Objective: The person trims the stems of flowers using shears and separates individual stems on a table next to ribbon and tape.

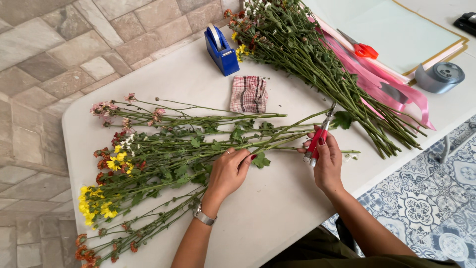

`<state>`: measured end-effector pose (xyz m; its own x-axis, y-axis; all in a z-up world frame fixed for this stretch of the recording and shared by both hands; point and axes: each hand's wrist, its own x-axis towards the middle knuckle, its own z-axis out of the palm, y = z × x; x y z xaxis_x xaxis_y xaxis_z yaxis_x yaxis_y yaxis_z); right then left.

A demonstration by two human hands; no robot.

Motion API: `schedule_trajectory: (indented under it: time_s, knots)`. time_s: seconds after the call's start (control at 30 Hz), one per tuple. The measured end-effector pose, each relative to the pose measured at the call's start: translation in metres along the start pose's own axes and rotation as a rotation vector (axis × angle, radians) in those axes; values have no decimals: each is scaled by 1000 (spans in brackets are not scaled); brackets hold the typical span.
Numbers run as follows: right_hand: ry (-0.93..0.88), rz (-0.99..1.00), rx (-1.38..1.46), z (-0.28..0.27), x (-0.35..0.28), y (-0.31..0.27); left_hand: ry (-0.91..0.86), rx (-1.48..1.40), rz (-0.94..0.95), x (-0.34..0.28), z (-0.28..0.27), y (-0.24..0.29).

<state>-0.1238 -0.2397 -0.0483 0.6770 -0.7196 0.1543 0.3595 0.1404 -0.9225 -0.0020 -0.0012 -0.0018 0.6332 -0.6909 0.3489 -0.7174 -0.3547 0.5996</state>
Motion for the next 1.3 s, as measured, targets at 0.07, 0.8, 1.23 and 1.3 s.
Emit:
schedule_trajectory:
  time_s: [0.07,0.8,1.23,1.3]
  knots:
    - [4,5,-5,-1,-3,-3,-10,3,-7,0,0,2]
    - [-194,-52,-164,-26,-23,-20,-97,99,-35,0,-3,5]
    - [-767,23,-853,11,-15,-45,-419,223,-190,-13,-3,33]
    - [-791,24,-990,14,-20,-46,-418,404,-183,-18,13,25]
